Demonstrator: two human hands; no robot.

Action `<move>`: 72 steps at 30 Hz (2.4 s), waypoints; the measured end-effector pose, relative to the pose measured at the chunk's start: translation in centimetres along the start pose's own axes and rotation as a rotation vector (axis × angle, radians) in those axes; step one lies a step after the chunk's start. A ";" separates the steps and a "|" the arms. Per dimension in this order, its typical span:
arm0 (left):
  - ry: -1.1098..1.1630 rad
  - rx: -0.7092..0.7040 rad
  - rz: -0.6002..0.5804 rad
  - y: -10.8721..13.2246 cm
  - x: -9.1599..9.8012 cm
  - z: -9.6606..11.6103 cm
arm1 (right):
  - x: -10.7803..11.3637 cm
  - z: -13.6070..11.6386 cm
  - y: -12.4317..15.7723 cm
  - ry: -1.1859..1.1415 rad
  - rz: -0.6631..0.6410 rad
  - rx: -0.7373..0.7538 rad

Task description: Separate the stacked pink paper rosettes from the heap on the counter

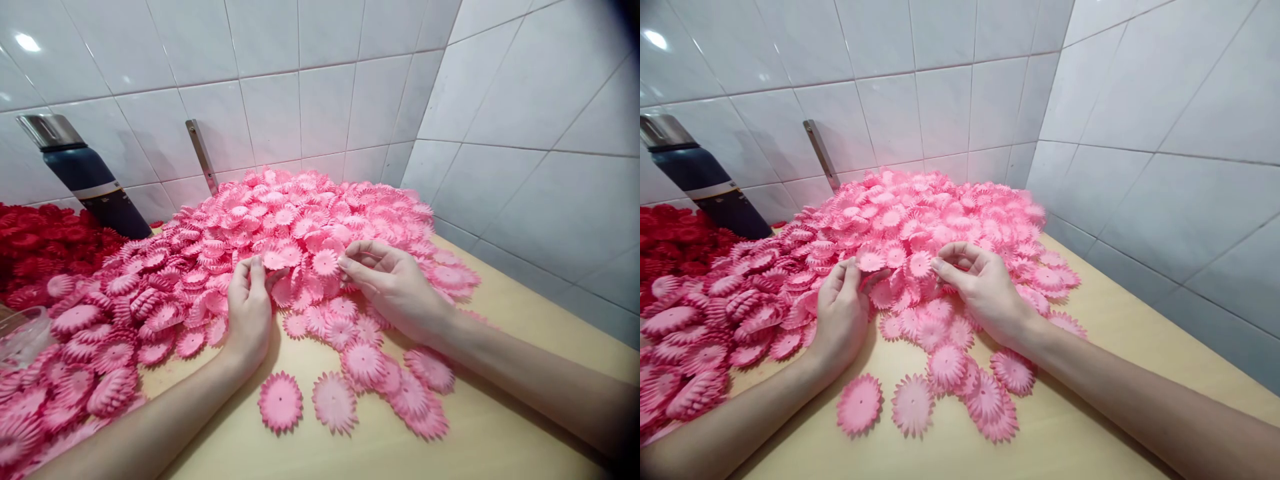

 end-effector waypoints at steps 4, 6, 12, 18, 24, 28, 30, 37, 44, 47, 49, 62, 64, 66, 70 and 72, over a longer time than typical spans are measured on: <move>-0.026 -0.019 -0.004 -0.2 -0.2 0.2 | 0.2 0.0 -0.2 -0.044 0.009 -0.020; -0.051 -0.114 -0.052 0.1 -0.8 1.4 | -0.1 -0.1 -0.2 -0.040 -0.015 -0.015; -0.171 -0.192 -0.349 1.5 -3.4 2.4 | -1.5 -0.3 0.3 0.028 -0.124 0.008; -0.246 -0.203 -0.427 1.7 -4.0 2.1 | -2.5 -0.7 0.9 0.086 -0.197 0.015; -0.207 -0.196 -0.473 1.8 -4.3 1.7 | -2.4 -0.2 0.7 0.078 -0.203 -0.021; -0.188 -0.163 -0.477 1.6 -4.3 1.5 | -2.3 0.0 0.5 0.057 -0.211 -0.021; -0.175 -0.140 -0.475 1.6 -4.3 1.5 | -2.3 0.0 0.4 0.051 -0.215 -0.016; -0.134 -0.070 -0.516 1.7 -4.6 1.6 | -2.4 0.0 0.6 0.053 -0.234 -0.017; -0.147 -0.064 -0.516 1.7 -4.6 1.5 | -2.6 0.1 0.7 0.109 -0.273 -0.017; -0.155 -0.067 -0.484 1.7 -4.4 1.7 | -2.6 0.0 0.7 0.103 -0.254 -0.033; -0.169 -0.085 -0.463 1.7 -4.3 1.8 | -2.7 -0.1 0.7 0.112 -0.250 -0.035; -0.206 -0.139 -0.478 1.7 -4.5 1.9 | -3.0 -0.6 0.7 0.157 -0.260 0.046; -0.219 -0.153 -0.486 1.8 -4.6 2.2 | -2.9 -0.6 0.7 0.154 -0.248 0.044; -0.219 -0.151 -0.489 1.8 -4.6 2.1 | -2.7 -0.4 0.7 0.140 -0.242 0.029; -0.159 -0.076 -0.409 1.3 -3.8 1.2 | -2.4 -0.1 0.6 0.059 -0.239 -0.001; -0.123 -0.021 -0.295 0.8 -2.8 0.6 | -2.2 0.0 0.5 0.009 -0.214 -0.020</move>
Point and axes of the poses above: each hand's wrist, its own y-axis away from the middle knuckle, its own x-axis out of the back of the hand, z = x × y, the point moved 9 cm from there along -y, towards the middle knuckle, and after that the axes turned 1 degree about -y, right-handed, at the moved point
